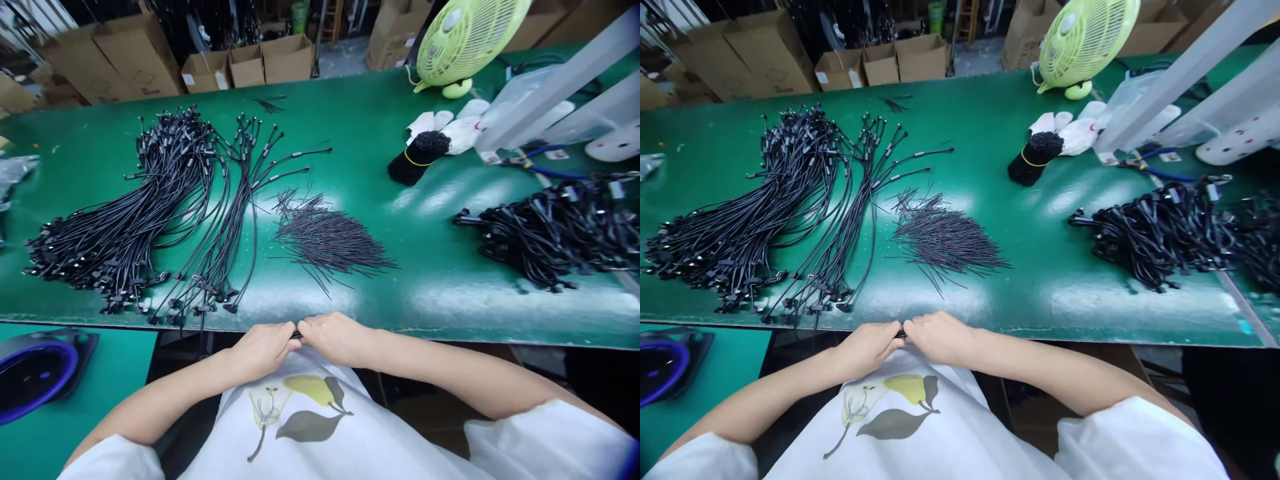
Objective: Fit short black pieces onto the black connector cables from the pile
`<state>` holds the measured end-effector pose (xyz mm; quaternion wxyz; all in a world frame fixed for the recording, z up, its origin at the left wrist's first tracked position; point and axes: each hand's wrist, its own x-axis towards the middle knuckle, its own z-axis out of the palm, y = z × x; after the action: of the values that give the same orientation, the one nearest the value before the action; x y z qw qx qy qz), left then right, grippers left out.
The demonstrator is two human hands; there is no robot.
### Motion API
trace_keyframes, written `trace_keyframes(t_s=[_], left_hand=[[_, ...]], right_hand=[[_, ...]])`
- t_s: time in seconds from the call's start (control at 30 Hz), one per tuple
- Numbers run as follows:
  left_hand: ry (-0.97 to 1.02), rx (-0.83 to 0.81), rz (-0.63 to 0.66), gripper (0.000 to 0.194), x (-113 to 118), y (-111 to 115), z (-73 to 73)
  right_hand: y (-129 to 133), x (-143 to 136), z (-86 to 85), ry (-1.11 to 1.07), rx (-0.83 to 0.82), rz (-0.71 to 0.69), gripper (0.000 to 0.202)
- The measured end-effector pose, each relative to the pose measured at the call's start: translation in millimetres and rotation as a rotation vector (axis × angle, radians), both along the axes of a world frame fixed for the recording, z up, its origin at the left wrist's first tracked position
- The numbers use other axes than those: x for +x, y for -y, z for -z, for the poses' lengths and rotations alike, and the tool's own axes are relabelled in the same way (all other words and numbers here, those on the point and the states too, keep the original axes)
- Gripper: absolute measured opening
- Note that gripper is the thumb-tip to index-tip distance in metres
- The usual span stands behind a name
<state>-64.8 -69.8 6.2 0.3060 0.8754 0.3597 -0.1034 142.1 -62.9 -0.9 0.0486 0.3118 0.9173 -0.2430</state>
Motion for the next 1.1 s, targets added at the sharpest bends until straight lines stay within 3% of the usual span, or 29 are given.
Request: trace_keyframes(t_s=[0.17, 0.27, 0.33, 0.43, 0.53, 0.63, 0.73, 0.87, 0.97, 1.03, 1.1], left_hand=[[0.15, -0.036, -0.083, 0.027, 7, -8, 7.8], [0.256, -0.119, -0.21, 0.027, 11, -11, 13.0], [0.363, -0.25, -0.355, 0.031, 11, -12, 14.3], [0.626, -0.514, -0.662, 0.04, 8, -16, 13.2], [0.94, -0.697, -0.914, 0.041, 7, -24, 9.7], [1.088, -0.829, -0.981, 0.04, 9, -33, 5.9], [1.166, -0.954, -1.003, 0.039, 11, -39, 4.3], [1.226, -0.979, -1.047, 0.04, 16, -43, 4.0], [1.211, -0.947, -0.984, 0.042, 23, -46, 4.7], [1.213, -0.914, -0.977, 0.045, 27, -47, 6.5], [1.226, -0.879, -1.002, 0.049, 29, -46, 9.1]], right_hand=[[8, -3, -5.7, 0.12, 0.077, 0.022, 0.014], [-4, 3, -9.5, 0.088, 0.055, 0.055, 0.015], [-29, 20, -9.0, -0.12, 0.082, 0.155, 0.021], [-89, 63, 1.0, -0.419, 0.293, 0.529, 0.031], [-145, 105, 22.9, -0.407, 0.434, 0.799, 0.033], [-168, 123, 43.9, -0.362, 0.483, 0.885, 0.023], [-162, 121, 45.6, -0.298, 0.53, 0.913, 0.018], [-129, 93, 19.6, -0.305, 0.59, 1.0, 0.022], [-90, 45, 5.3, -0.599, 0.268, 0.916, 0.02], [-68, 9, 6.0, -0.768, -0.036, 0.853, 0.019], [-54, -21, 12.7, -0.858, -0.23, 0.847, 0.019]])
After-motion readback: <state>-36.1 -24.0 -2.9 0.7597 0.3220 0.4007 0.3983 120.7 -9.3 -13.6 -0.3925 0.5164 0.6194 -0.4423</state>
